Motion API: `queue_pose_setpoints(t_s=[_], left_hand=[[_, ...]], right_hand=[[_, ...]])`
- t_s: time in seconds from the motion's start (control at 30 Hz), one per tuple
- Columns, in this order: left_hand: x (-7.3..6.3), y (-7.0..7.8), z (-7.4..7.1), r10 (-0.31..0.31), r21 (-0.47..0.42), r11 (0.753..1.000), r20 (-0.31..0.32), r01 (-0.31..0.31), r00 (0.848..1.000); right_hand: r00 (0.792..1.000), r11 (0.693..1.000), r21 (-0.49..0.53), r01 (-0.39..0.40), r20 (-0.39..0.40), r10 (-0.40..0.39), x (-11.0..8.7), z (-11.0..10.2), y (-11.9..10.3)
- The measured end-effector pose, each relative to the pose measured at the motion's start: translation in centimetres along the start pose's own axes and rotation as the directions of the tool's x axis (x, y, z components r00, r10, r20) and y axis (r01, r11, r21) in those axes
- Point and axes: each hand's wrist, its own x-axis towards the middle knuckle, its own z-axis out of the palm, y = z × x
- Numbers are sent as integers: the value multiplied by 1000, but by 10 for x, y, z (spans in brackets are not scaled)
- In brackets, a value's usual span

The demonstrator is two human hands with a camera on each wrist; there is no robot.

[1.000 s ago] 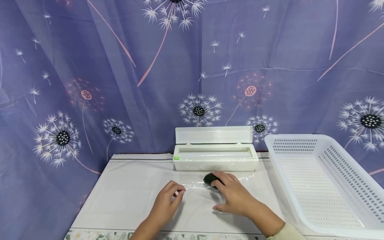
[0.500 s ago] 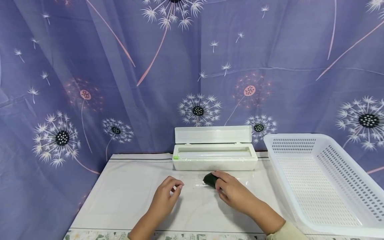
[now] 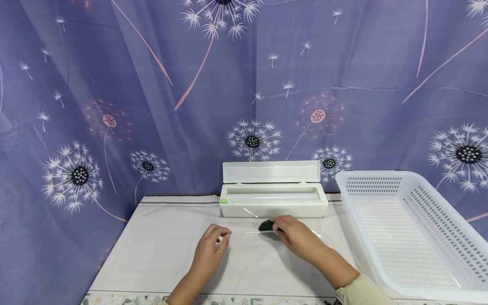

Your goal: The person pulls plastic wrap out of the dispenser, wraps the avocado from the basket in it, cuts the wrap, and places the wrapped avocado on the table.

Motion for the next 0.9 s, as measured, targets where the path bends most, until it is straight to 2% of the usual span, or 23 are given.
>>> queue_pose_setpoints(t_s=[0.27,0.33,0.43,0.53,0.6,0.7,0.9], left_hand=[[0,7,2,29,53,998,-112,-23,993],[0,11,3,71,74,995,-136,-61,988],[-1,19,7,184,81,981,-139,-174,973],[-4,28,15,296,59,955,-98,-291,950],[-7,34,21,337,25,942,-49,-336,940],[-10,41,32,368,1,930,35,-369,929],[-11,49,53,386,52,914,192,-402,902]], right_hand=[[1000,1000,8,-12,-19,12,3,4,4],[1000,1000,6,-24,-19,25,4,4,4],[998,999,2,-52,-19,52,6,4,4],[996,996,8,-83,-14,84,9,3,3],[994,993,22,-112,-7,112,10,2,2],[987,986,46,-158,14,157,10,1,2],[979,978,64,-201,42,198,11,3,5]])
